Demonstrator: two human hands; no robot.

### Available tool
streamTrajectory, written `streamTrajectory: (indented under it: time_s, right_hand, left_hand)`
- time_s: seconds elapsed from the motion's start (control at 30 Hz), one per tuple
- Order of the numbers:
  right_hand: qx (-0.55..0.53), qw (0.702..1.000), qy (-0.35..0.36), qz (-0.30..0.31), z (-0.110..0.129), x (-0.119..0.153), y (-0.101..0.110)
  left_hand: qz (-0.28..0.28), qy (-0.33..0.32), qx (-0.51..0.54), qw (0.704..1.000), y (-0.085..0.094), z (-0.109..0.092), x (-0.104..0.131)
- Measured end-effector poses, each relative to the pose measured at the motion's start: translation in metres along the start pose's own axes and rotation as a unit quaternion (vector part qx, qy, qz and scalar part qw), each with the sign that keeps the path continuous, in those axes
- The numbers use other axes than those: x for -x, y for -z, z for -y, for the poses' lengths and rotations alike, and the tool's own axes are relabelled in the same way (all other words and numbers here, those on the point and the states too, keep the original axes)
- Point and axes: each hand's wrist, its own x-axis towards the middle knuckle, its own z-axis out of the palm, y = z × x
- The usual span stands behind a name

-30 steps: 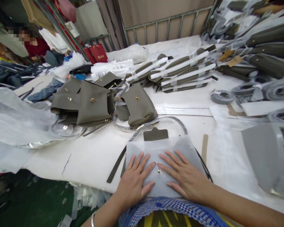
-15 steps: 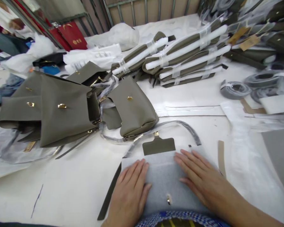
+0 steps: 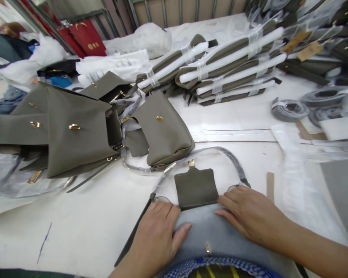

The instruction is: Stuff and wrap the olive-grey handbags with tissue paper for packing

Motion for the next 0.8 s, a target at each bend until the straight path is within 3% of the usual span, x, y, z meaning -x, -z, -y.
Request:
streamTrajectory:
  time_s: [0.13, 0.37, 0.6, 0.8]
  right_hand:
    - [0.038, 0.999, -0.019, 0.034, -0.005, -0.005, -0.009]
    - [0.049, 0.999, -0.012, 0.018, 0.001, -0.005, -0.012]
    - [0.053, 0.997, -0.023, 0.042, -0.003, -0.012, -0.021]
    - [0.058, 0.997, -0.024, 0.051, -0.001, -0.012, -0.017]
  left_hand:
    - [0.033, 0.003, -0.025, 0.999, -0.007, 0.003, -0.006]
    - [-0.014, 0.001, -0.052, 0.999, -0.011, 0.001, -0.006]
    - [0.011, 0.019, -0.105, 0.994, -0.023, 0.001, -0.014]
    - [-0.071, 0.001, -0.134, 0.988, -0.023, -0.020, -0.012]
